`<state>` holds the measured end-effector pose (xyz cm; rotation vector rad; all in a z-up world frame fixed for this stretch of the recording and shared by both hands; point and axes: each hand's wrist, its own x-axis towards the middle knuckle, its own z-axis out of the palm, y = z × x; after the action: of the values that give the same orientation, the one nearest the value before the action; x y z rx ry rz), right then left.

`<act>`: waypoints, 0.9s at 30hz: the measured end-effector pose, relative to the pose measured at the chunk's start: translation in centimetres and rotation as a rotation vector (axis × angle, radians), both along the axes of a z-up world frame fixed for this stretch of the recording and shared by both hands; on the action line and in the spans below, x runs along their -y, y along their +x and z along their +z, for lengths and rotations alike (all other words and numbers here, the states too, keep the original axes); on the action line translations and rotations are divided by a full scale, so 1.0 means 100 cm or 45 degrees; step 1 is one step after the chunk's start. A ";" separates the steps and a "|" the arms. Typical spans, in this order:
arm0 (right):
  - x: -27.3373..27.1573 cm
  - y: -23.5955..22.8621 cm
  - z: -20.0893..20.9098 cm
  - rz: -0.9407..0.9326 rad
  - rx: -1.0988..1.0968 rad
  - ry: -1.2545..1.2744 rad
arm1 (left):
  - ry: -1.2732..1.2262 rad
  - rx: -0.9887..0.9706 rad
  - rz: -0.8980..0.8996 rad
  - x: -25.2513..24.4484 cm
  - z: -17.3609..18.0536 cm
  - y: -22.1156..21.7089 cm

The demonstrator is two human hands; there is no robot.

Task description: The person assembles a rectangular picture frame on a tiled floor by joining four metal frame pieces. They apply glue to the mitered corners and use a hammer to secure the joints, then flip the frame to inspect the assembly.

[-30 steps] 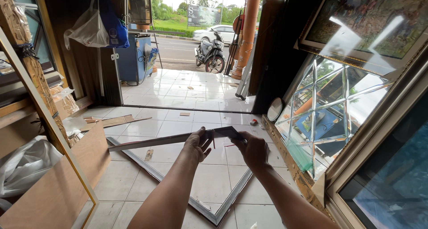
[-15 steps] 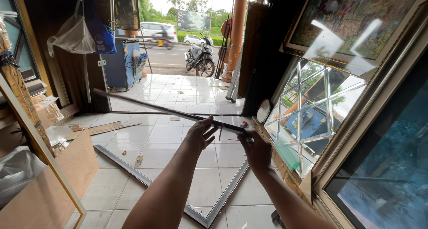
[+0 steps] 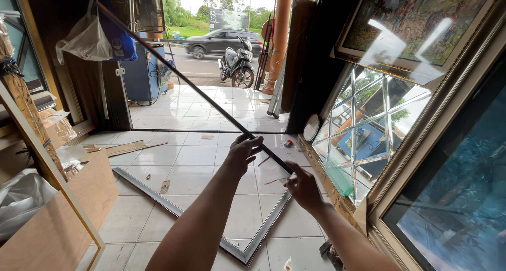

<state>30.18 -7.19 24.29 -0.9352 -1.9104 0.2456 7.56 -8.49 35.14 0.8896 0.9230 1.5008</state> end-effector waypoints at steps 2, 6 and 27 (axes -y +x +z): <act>0.007 0.008 0.005 -0.074 0.142 -0.035 | 0.022 -0.032 0.007 -0.001 -0.005 -0.001; -0.002 0.016 0.020 -0.539 0.312 -0.054 | 0.077 -0.152 0.045 0.001 -0.007 -0.001; 0.026 -0.080 0.151 -0.522 0.203 -0.199 | 0.045 -1.210 0.347 0.007 -0.053 0.050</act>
<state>22.21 -9.75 39.35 -1.4632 -1.8095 0.0784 12.53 -9.20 29.82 1.6017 1.7534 1.2894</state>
